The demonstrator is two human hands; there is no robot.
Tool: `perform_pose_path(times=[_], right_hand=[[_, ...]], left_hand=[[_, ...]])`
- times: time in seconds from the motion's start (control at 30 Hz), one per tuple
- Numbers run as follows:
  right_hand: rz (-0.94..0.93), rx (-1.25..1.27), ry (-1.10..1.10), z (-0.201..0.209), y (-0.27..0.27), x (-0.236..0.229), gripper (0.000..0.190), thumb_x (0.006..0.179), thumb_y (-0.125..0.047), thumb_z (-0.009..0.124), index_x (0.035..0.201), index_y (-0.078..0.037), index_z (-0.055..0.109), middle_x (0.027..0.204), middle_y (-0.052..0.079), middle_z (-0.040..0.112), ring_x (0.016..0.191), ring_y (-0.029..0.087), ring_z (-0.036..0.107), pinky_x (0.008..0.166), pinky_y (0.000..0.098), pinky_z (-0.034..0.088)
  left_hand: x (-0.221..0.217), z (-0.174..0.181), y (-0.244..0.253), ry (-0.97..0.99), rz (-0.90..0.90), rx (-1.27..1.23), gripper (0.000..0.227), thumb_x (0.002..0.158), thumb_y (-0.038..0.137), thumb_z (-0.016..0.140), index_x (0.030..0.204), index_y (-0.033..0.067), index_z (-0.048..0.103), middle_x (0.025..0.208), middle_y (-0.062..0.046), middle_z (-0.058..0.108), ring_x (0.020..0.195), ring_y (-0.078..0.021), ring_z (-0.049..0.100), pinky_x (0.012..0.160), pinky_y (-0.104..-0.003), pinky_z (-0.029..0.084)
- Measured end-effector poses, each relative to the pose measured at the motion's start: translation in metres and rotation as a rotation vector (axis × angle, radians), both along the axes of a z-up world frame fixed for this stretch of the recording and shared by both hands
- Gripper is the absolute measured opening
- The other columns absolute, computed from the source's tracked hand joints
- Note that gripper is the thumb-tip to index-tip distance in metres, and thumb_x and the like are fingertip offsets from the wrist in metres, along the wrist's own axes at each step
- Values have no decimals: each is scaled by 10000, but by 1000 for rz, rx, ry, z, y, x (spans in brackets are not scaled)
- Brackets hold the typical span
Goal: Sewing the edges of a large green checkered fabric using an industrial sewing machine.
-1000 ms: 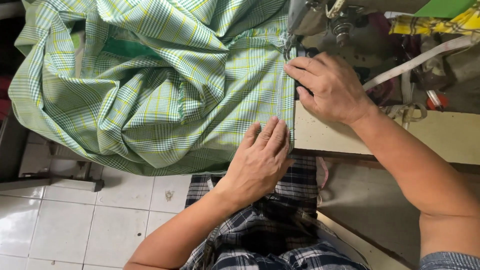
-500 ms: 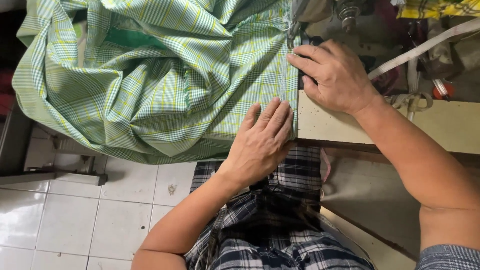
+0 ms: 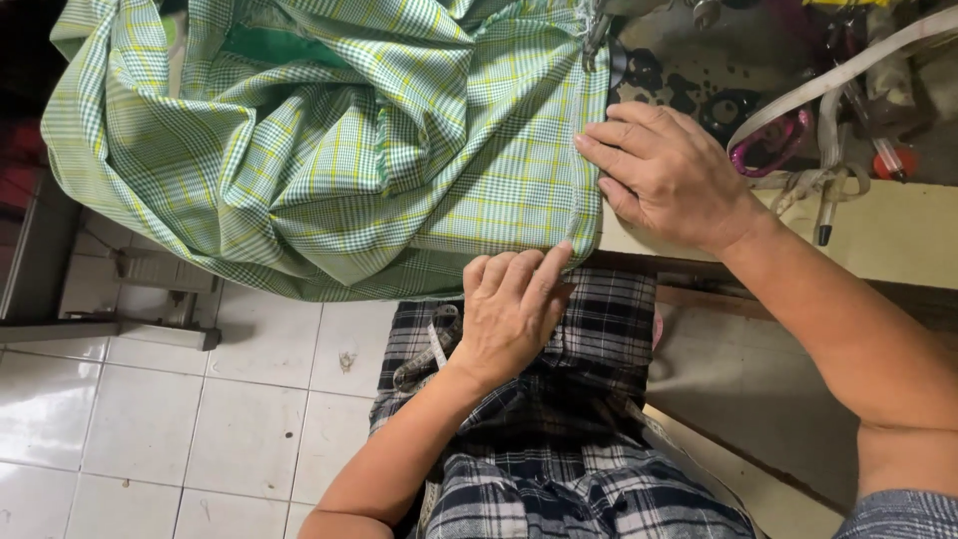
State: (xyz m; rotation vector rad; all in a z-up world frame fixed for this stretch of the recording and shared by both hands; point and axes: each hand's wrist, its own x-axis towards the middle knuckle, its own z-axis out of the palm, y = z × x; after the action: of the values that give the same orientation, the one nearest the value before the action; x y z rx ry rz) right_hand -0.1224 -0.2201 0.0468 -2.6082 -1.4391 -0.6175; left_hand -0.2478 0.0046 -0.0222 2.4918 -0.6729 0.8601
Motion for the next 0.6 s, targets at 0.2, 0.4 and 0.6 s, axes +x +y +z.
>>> perform_pose_path(times=[0.2, 0.4, 0.6], right_hand=[[-11, 23, 11, 0, 4, -6, 460, 1018, -327, 694, 1325, 14, 716, 1295, 136, 700, 1260, 341, 603, 1004, 454, 569], [-41, 33, 44, -5, 3, -9, 486, 1017, -329, 689, 1366, 8, 700, 1340, 151, 687, 1312, 355, 589, 1032, 471, 555], [-49, 124, 108, -31, -5, -7, 430, 1019, -312, 676, 1362, -55, 706, 1366, 127, 668, 1379, 339, 573, 1112, 476, 501]], left_hand=[[-6, -36, -4, 275, -250, -348, 532, 1083, 144, 640, 1531, 92, 358, 856, -21, 653, 696, -185, 578, 736, -384, 474], [-17, -32, -13, 390, -318, -433, 419, 1091, 88, 551, 1483, 71, 404, 1247, -194, 709, 724, -322, 690, 604, -409, 548], [-11, -37, -16, 123, -187, -60, 385, 1075, 116, 484, 1460, 110, 490, 790, 6, 543, 559, -200, 550, 525, -358, 440]])
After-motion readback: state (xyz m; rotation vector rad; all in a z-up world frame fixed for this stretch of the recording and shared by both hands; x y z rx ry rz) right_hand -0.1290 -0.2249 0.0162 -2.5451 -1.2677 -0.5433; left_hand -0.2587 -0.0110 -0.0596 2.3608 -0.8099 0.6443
